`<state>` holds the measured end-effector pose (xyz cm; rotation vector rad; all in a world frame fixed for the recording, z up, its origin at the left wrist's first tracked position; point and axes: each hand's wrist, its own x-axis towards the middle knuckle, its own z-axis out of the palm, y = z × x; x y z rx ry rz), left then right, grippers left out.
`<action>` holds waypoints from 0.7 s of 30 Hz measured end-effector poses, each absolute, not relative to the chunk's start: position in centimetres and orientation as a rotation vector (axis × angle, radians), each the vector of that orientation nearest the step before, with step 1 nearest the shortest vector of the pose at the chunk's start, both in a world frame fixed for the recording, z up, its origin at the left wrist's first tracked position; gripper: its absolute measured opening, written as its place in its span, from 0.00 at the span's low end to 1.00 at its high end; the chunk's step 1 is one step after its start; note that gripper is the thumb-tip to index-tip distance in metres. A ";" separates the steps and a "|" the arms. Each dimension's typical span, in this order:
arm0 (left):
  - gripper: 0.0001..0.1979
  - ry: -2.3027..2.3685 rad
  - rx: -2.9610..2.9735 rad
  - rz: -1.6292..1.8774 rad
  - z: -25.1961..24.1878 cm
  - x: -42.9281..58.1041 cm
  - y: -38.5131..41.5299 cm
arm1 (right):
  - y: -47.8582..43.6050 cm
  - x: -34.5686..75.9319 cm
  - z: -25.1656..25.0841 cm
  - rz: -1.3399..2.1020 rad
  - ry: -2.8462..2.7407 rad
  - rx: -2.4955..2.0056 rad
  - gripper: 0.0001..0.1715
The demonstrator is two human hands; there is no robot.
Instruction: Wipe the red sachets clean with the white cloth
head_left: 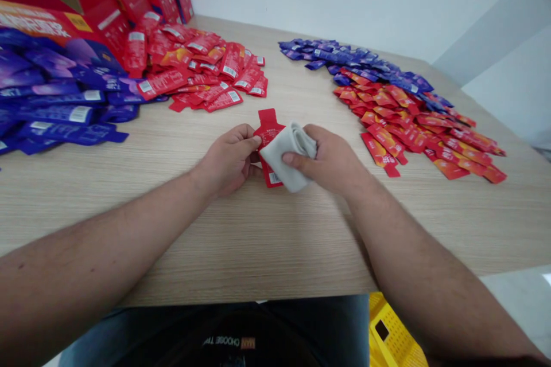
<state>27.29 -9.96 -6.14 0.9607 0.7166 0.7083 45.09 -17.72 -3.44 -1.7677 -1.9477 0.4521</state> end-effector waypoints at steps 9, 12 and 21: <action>0.07 0.521 1.359 0.485 -7.1 26.4 -10.1 | -17.3 46.0 -3.3 0.417 -1.558 -1.807 0.21; 0.06 0.511 1.380 0.474 -7.1 26.4 -10.4 | -17.3 46.1 -3.5 0.473 -1.524 -1.794 0.22; 0.09 0.687 0.887 0.717 -6.7 27.1 -9.2 | -17.5 45.2 -3.5 0.414 -1.840 -1.877 0.15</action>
